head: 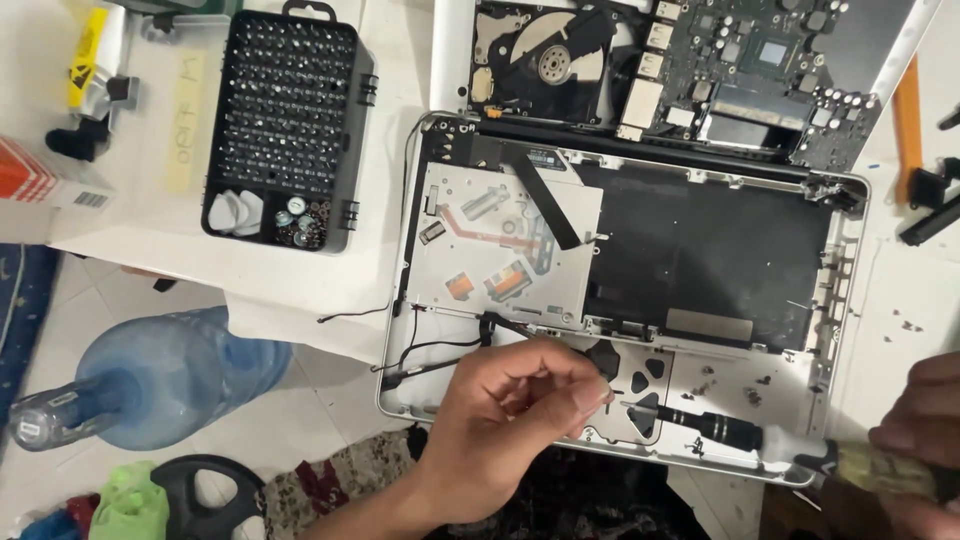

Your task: The person uses a screwdriver to remove screws from the bottom chassis of an opened laptop, working around the trackpad and hard drive area, and lifts out small internal components and screws, placing them on the workbench and into a screw organizer case.

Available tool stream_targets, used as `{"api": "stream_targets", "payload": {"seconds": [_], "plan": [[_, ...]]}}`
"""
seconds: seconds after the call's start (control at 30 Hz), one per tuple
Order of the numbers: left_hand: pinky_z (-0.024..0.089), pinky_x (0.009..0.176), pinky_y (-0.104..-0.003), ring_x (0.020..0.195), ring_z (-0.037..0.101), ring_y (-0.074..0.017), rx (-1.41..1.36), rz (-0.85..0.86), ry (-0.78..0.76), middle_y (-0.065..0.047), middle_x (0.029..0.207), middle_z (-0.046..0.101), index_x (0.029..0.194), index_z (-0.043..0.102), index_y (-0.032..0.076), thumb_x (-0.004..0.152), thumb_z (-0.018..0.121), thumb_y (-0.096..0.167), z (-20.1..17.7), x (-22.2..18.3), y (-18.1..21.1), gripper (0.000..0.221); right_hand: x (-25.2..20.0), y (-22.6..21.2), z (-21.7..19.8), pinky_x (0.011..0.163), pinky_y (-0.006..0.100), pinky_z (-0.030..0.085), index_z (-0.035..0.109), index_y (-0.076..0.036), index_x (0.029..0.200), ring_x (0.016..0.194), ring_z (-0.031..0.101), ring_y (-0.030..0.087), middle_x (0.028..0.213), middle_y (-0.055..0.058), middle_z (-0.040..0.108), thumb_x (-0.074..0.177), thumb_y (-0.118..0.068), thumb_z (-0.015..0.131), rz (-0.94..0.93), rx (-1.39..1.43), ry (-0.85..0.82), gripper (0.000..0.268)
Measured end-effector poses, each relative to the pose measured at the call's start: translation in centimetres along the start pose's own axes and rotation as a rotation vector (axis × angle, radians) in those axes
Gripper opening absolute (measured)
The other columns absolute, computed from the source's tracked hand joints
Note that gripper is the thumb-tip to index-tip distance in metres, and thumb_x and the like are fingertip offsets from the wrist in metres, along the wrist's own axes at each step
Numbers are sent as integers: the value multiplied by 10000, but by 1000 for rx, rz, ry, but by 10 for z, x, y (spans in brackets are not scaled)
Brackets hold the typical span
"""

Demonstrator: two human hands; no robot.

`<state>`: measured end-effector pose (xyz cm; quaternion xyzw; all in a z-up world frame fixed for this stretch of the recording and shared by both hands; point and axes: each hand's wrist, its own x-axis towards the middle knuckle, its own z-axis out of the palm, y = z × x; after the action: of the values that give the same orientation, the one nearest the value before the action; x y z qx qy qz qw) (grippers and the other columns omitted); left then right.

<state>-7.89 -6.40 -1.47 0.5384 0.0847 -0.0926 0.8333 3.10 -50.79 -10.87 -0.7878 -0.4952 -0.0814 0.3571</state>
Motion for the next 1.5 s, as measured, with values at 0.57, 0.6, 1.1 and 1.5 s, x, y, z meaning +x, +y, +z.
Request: {"api": "stream_targets", "payload": {"seconds": [0.57, 0.6, 1.1, 1.5], "plan": [[453, 584, -243, 632, 522, -104, -102, -4, -59, -22, 739, 617, 966, 703, 33, 1008, 671, 142, 5, 3, -2, 121, 42, 6, -22, 503, 250, 490, 564, -217, 1094, 427, 574, 90, 658, -90, 699, 729, -557, 687, -146, 65, -382, 514], [464, 588, -241, 636, 531, -104, -105, 8, -66, -23, 743, 620, 968, 700, 35, 1008, 670, 133, 4, 3, -2, 110, 41, 3, -22, 521, 242, 507, 577, -228, 1104, 452, 606, 73, 711, -94, 703, 729, -576, 699, -107, 78, -349, 526], [425, 574, -249, 623, 473, -98, -32, 1, -76, -4, 725, 581, 964, 688, 47, 1023, 643, 175, 5, 1, 5, 148, 11, 21, -23, 534, 287, 511, 630, -226, 988, 457, 626, 105, 636, -103, 706, 709, -714, 692, -93, 49, -377, 565], [334, 495, -252, 548, 400, -73, 71, 49, -36, 16, 702, 576, 915, 689, 82, 1013, 643, 239, 7, -3, 5, 190, -44, 14, -38, 711, 295, 532, 614, -238, 1186, 643, 671, 79, 826, -179, 742, 786, -706, 695, -54, -90, -525, 620]]}}
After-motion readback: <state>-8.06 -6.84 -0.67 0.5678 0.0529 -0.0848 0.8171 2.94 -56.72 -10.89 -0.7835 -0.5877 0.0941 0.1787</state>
